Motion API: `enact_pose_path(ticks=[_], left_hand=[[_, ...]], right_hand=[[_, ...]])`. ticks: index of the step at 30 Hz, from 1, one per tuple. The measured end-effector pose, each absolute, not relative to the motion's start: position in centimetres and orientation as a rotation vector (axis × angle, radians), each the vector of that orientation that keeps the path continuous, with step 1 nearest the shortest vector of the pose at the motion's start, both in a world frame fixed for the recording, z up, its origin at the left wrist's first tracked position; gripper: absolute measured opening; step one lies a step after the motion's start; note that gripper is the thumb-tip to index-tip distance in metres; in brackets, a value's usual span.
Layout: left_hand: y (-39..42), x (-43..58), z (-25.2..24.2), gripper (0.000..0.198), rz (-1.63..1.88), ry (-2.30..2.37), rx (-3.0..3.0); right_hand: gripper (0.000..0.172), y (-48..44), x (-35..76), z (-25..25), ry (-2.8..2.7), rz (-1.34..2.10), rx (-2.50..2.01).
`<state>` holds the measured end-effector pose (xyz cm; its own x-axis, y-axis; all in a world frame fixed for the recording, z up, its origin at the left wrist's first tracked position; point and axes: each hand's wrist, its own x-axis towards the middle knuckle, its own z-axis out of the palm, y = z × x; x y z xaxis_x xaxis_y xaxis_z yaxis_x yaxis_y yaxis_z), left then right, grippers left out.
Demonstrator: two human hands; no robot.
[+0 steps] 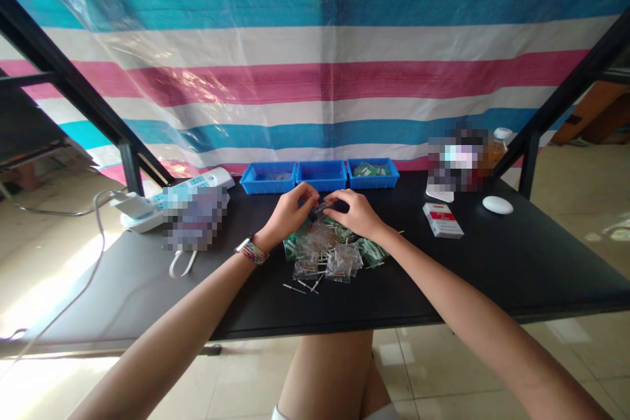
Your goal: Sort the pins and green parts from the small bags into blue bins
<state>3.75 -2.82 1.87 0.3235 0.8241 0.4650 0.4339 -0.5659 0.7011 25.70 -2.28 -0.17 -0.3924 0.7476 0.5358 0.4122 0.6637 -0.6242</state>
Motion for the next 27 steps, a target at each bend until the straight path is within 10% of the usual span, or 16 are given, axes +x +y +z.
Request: enact_pose_path(ticks=[14, 27], left_hand=[[-3.3, 4.1, 2.2, 0.013, 1.185, 0.944, 2.176], [-3.7, 4.1, 2.5, 0.057, 1.211, 1.136, 1.848]], right_hand=[[0.005, -2.6, 25.3, 0.3, -1.879, 0.711, -0.817], [0.009, -2.8, 25.7, 1.1, -1.772, 0.606, -0.907]])
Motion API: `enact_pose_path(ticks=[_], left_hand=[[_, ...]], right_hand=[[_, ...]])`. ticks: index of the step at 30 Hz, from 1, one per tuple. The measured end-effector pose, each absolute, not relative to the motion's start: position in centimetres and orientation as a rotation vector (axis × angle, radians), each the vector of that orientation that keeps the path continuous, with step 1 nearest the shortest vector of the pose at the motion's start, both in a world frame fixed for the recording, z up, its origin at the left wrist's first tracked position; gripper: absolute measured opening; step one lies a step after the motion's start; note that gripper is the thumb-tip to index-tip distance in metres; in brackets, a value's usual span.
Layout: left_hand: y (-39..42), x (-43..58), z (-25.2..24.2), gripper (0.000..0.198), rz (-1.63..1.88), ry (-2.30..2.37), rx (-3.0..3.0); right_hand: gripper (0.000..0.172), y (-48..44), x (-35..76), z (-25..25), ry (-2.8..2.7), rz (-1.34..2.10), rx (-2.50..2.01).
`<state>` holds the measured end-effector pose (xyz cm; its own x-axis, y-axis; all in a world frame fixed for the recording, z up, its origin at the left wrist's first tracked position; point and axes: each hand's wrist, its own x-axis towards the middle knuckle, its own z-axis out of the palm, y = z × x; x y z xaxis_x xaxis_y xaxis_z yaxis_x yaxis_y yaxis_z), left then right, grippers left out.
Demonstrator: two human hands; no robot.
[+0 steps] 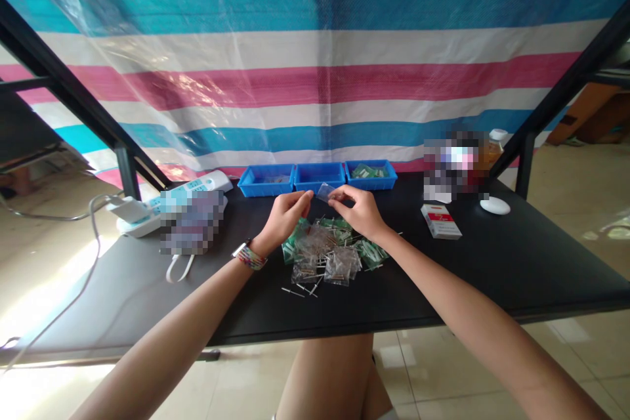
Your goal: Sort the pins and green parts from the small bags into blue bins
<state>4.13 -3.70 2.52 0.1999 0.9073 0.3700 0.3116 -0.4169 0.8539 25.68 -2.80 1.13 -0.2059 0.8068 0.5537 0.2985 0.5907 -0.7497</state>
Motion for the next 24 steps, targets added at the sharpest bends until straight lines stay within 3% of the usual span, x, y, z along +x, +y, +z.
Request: enact_pose_path(ticks=[3, 10, 15, 20, 24], left_hand=[[-3.7, 4.2, 2.7, 0.066, 1.159, 1.075, 1.779], [-4.0, 4.4, 3.0, 0.055, 1.111, 1.066, 1.748], [-3.7, 4.2, 3.1, 0.034, 1.119, 0.987, 1.666], [-2.5, 3.5, 2.6, 0.035, 1.288, 0.999, 1.524], [-1.2, 2.4, 2.4, 0.041, 1.486, 1.043, 1.28]], right_hand=[[0.014, -3.2, 25.9, 1.4, -1.905, 0.331, -0.84], [0.028, -3.6, 26.2, 1.5, -2.103, 0.073, -0.749], [0.031, -3.8, 26.3, 1.9, -2.099, 0.097, -0.761], [0.038, -2.8, 27.0, 2.1, -1.923, 0.259, -0.806], [0.027, -1.0, 29.0, 1.9, -1.836, 0.487, -0.963]])
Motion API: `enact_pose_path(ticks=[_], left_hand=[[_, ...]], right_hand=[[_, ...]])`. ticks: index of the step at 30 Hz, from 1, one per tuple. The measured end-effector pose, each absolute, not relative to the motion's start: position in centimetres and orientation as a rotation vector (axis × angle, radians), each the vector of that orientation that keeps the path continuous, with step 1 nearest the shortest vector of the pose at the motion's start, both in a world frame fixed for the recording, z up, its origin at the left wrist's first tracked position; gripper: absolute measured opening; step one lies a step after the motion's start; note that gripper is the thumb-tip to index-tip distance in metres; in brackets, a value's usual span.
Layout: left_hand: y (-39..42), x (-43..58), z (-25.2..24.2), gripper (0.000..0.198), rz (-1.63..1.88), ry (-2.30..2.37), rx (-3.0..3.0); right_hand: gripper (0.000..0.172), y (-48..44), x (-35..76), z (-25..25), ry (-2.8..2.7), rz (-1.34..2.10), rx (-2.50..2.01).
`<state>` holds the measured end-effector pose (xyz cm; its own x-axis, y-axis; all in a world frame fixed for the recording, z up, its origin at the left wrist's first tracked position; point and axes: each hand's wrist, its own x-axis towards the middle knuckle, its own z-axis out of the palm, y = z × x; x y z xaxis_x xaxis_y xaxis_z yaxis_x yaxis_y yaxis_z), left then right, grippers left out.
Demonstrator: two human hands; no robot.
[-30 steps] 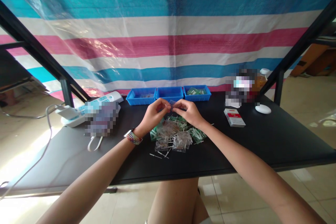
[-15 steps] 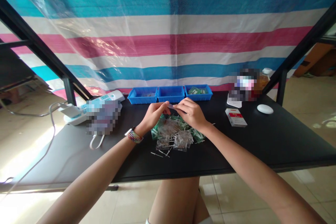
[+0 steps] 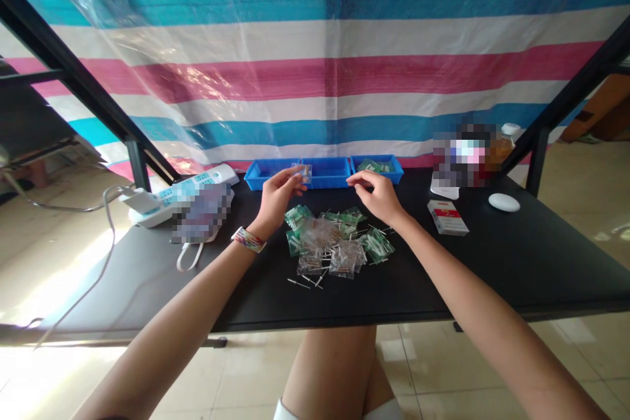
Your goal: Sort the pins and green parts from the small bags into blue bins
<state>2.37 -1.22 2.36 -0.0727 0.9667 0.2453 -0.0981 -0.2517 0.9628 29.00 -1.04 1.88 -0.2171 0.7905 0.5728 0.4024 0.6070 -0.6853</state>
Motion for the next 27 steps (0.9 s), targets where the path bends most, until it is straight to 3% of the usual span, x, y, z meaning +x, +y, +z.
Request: enact_pose_path(ticks=[6, 10, 14, 21, 27], left_hand=[[0.1, 0.8, 2.2, 0.031, 1.654, 1.065, 0.994], [0.4, 0.4, 2.0, 0.027, 1.667, 1.058, 0.917], [0.5, 0.3, 1.9, 0.029, 1.618, 0.986, 0.9], [0.5, 0.1, 2.0, 0.029, 1.6, 1.017, 0.906], [0.2, 0.6, 1.8, 0.021, 1.55, 1.061, 1.071]], right_hand=[[0.016, 0.4, 31.9, 1.5, -2.109, 0.738, -1.095], [0.025, 0.3, 32.4, 1.4, -2.297, 0.725, -1.125], [0.023, 0.2, 32.4, 1.3, -2.364, 0.646, -1.116], [0.011, 0.5, 32.3, 1.2, -2.32, 0.761, -1.175], [0.015, 0.8, 33.6, 1.9, -2.063, 1.079, -1.165]])
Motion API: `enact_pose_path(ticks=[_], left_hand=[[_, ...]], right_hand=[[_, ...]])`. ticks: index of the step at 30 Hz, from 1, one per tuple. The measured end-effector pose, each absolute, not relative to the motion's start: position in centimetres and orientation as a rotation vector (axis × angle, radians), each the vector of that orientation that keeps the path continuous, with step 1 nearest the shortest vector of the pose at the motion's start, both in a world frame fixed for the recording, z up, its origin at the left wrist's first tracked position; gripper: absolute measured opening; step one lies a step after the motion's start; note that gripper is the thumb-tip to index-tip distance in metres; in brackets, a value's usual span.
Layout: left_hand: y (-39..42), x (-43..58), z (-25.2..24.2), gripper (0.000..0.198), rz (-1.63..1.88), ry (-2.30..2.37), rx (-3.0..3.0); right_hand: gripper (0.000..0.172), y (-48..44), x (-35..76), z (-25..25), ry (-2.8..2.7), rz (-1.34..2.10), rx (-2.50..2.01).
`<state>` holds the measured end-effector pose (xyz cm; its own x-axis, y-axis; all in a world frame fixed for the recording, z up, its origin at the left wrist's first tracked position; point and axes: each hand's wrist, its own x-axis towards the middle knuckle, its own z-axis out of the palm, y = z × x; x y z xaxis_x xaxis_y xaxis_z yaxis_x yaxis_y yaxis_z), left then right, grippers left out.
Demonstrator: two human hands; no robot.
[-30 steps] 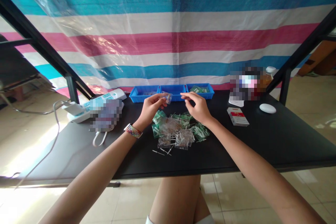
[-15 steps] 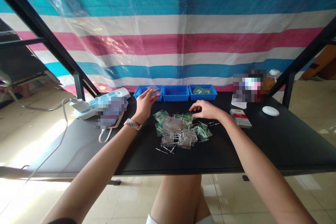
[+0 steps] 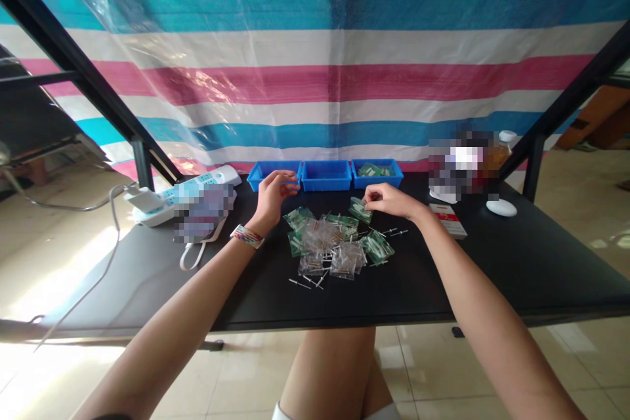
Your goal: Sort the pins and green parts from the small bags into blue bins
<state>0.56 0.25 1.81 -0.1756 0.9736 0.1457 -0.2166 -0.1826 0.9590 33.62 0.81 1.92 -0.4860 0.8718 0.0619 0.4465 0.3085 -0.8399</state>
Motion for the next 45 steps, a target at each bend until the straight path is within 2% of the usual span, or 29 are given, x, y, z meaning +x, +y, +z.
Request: enact_pose_path(ticks=[4, 8, 11, 17, 21, 23, 27, 32, 37, 39, 41, 45], left_hand=[[-0.9, 1.6, 2.2, 0.025, 1.378, 1.051, 1.404], [-2.8, 3.2, 3.0, 0.037, 1.135, 1.017, 1.719], [-3.7, 4.0, 3.3, 0.037, 1.007, 1.002, 1.907], [-3.5, 4.0, 2.8, 0.033, 1.023, 1.025, 1.932], [-3.5, 3.9, 2.8, 0.034, 1.024, 1.021, 1.904], [-3.7, 4.0, 2.8, 0.04, 1.015, 1.034, 1.921], [-4.2, 4.2, 2.8, 0.062, 0.999, 1.094, 1.888], [-4.2, 4.2, 3.5, 0.069, 1.012, 1.142, 1.716], [-3.8, 3.9, 3.8, 0.071, 1.025, 1.035, 1.593], [-3.7, 3.9, 3.6, 0.069, 1.03, 1.039, 1.594], [-3.6, 4.0, 3.5, 0.058, 1.032, 1.04, 1.634], [-3.4, 3.9, 3.4, 0.036, 1.07, 1.016, 1.667]], right_hand=[[0.024, 0.6, 32.9, 2.4, -1.762, 1.128, -1.106], [0.032, -0.4, 29.7, 2.1, -1.531, 1.155, -0.946], [0.035, -1.6, 27.4, 1.8, -1.443, 1.204, -0.85], [0.047, -2.6, 25.7, 1.5, -1.372, 1.345, -0.795], [0.043, -2.6, 25.6, 1.5, -1.479, 1.415, -0.821], [0.043, -2.7, 25.6, 1.6, -1.491, 1.391, -0.824], [0.043, -2.9, 25.7, 1.9, -1.482, 1.293, -0.805], [0.038, -3.0, 25.7, 1.5, -1.516, 1.087, -0.815], [0.016, -3.6, 26.0, 1.5, -1.783, 0.595, -0.785], [0.01, -3.9, 26.3, 1.7, -1.917, 0.38, -0.719], [0.015, -4.0, 26.5, 1.8, -2.02, 0.27, -0.68], [0.021, -3.7, 26.5, 1.6, -2.046, 0.3, -0.69]])
